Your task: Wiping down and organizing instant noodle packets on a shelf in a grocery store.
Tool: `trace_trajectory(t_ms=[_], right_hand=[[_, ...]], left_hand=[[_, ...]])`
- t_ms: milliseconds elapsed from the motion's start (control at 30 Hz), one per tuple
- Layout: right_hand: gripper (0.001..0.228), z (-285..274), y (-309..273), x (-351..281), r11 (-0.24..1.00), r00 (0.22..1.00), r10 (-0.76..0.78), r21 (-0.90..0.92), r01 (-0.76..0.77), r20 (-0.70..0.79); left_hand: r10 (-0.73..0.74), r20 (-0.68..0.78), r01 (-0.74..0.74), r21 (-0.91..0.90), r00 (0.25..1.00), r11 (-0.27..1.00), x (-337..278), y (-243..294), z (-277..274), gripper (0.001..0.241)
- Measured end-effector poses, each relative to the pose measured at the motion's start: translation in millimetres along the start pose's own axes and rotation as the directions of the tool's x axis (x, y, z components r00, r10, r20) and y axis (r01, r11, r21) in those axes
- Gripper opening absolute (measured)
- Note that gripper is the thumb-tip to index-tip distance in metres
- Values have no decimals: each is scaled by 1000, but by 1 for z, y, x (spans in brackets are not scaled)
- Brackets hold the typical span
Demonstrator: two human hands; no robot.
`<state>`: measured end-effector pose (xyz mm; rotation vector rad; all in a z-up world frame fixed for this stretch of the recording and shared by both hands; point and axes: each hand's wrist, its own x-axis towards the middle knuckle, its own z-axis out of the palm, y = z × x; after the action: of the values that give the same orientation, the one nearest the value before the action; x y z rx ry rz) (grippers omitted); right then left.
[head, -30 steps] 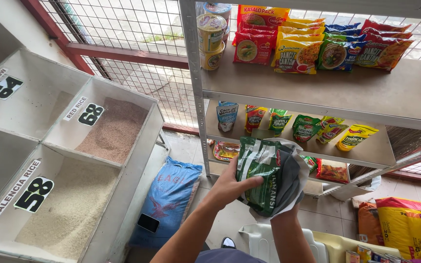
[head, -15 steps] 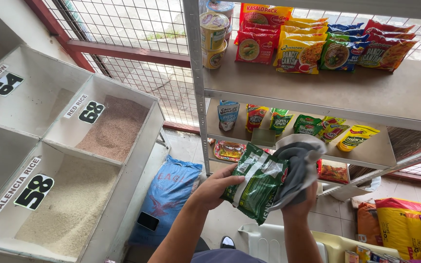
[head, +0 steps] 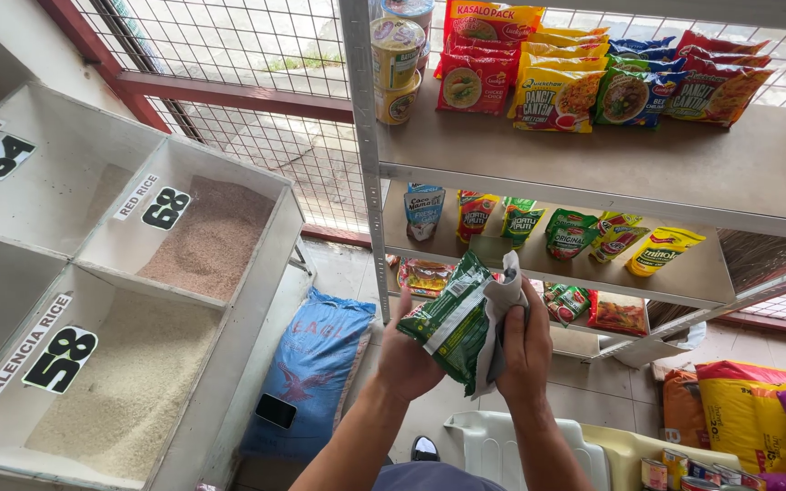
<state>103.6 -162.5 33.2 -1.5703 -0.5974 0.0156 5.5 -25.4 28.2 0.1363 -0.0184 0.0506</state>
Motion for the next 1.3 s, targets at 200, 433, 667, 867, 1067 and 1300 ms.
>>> trace_trajectory(t_ms=[200, 433, 667, 867, 1067, 1300], right_hand=[[41, 9, -19, 2, 962, 985, -171, -209, 174, 32], [39, 21, -49, -20, 806, 892, -413, -383, 451, 181], [43, 14, -44, -14, 556, 601, -595, -267, 788, 534], [40, 23, -51, -4, 687, 753, -507, -332, 647, 418], [38, 22, -52, -15, 553, 567, -625, -208, 807, 536], [38, 20, -63, 4, 638, 704, -555, -316, 702, 444]], left_hand=[[134, -81, -116, 197, 988, 974, 14, -14, -65, 53], [133, -39, -129, 100, 990, 987, 22, -13, -73, 57], [64, 191, -12, -265, 980, 964, 24, -14, -151, 54], [265, 29, -267, 65, 964, 962, 13, -11, -59, 63], [-20, 322, 197, -529, 947, 826, 10, -14, -111, 76], [211, -11, -211, 18, 977, 977, 22, -26, -61, 86]])
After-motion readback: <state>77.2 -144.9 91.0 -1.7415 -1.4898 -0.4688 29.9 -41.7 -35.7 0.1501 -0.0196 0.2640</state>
